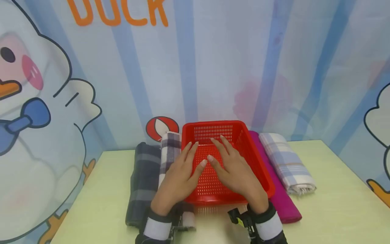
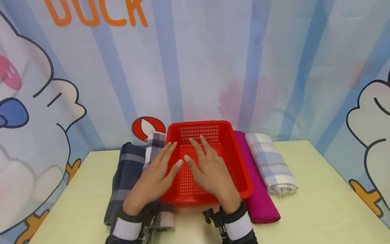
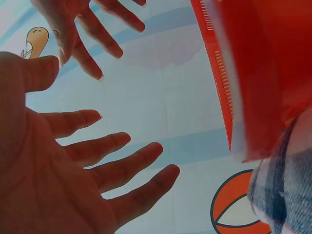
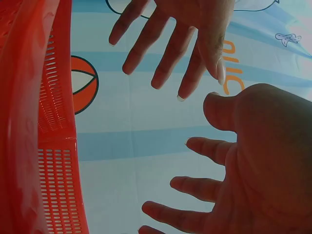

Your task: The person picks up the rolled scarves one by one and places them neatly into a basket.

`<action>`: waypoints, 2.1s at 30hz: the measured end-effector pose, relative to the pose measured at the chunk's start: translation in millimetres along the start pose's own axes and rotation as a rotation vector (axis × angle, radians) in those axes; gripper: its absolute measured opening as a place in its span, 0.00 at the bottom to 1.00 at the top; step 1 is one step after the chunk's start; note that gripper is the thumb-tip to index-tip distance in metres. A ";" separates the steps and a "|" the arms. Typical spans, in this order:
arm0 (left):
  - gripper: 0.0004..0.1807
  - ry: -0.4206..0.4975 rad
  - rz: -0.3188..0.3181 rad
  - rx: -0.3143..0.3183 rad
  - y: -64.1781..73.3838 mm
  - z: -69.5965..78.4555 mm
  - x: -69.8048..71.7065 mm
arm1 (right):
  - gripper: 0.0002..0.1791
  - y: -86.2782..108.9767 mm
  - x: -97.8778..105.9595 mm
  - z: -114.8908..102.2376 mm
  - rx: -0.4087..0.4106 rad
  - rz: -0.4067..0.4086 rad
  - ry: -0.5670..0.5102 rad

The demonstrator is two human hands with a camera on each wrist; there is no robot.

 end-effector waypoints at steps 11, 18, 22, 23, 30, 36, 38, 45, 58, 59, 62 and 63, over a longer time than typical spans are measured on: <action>0.39 -0.003 0.014 0.010 -2.4 -6.5 2.0 | 0.37 -1.8 -0.7 -2.7 -0.004 -0.009 0.002; 0.39 0.004 0.027 0.002 -1.6 -7.3 3.0 | 0.38 1.0 1.5 -1.5 -0.012 0.000 0.009; 0.39 0.000 0.028 0.005 -0.9 -8.1 4.7 | 0.37 -1.0 -0.2 -3.0 -0.004 -0.001 0.000; 0.39 0.000 0.027 0.008 -0.9 -8.5 5.0 | 0.37 -1.9 -0.7 -3.6 -0.002 -0.001 -0.005; 0.39 -0.003 0.021 0.034 -0.4 -12.1 7.4 | 0.38 -7.1 -3.7 -10.3 0.011 -0.001 -0.014; 0.39 0.000 0.021 0.055 -0.7 -16.2 9.2 | 0.38 -11.1 -9.0 -16.5 0.023 -0.023 -0.016; 0.39 0.003 0.018 0.063 -0.3 -17.2 9.7 | 0.38 -12.6 -10.8 -18.0 0.023 -0.028 -0.019; 0.39 0.036 0.030 0.079 -0.1 -25.3 13.7 | 0.39 -17.7 -14.9 -20.0 0.013 -0.035 -0.027; 0.39 0.072 0.046 0.154 2.9 -50.8 25.9 | 0.38 -22.6 -19.7 -25.0 -0.017 -0.039 -0.071; 0.39 0.076 0.042 0.160 3.0 -52.4 25.8 | 0.38 -22.7 -20.2 -25.6 -0.017 -0.041 -0.074; 0.39 0.080 0.032 0.184 3.1 -57.5 25.4 | 0.39 -23.0 -21.8 -26.5 -0.015 -0.041 -0.081; 0.39 0.079 0.032 0.189 2.9 -59.1 25.4 | 0.39 -23.1 -22.1 -27.0 -0.012 -0.039 -0.083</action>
Point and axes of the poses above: each hand's wrist, its own y-axis away from the middle knuckle, its own x-axis out of the back of the hand, z = x × y, the point moved 6 cm from there along -y, towards the middle knuckle, and after that the axes turned 2 degrees about -y, right-handed, at the moved point
